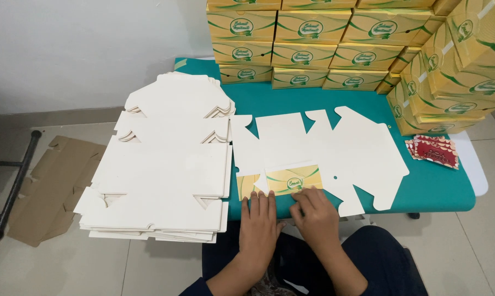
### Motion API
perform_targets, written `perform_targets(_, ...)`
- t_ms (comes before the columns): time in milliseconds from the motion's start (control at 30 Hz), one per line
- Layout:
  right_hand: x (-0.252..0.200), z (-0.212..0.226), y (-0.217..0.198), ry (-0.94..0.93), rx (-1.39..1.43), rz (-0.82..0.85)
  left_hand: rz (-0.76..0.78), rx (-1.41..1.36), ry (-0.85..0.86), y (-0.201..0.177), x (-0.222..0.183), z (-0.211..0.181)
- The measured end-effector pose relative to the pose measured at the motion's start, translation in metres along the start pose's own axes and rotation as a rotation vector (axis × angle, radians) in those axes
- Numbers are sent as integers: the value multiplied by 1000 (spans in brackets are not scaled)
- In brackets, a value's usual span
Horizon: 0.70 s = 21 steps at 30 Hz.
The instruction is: The person assembles flat cardboard pieces into small boxes by folding the sides and tucking the flaps. They place a small red packet inside each box, close the lid, and set the finished box aside. The person repeats this process with multiple cardboard pieces.
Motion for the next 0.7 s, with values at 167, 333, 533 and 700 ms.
perform_targets(167, -16, -27, 0, 186, -90, -43, -10, -7, 0, 0, -1, 0)
perform_targets(333, -16, -37, -5, 283, -146, -19, -19, -6, 5, 2, -2, 1)
perform_targets(533, -18, -39, -2, 186, -253, 48, -7, -31, 28, 3, -1, 0)
perform_targets(700, -16, -22, 7, 168, -281, 113, -14, -3, -3, -2, 1, -2)
Point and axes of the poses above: each hand's wrist, its own x-axis towards the middle knuckle, its own y-axis out of the palm, z = x × y, the point moved 7 cm from there along x, towards the middle knuckle, and after that the axes turned 2 degrees about -z, right-handed, at the moved point
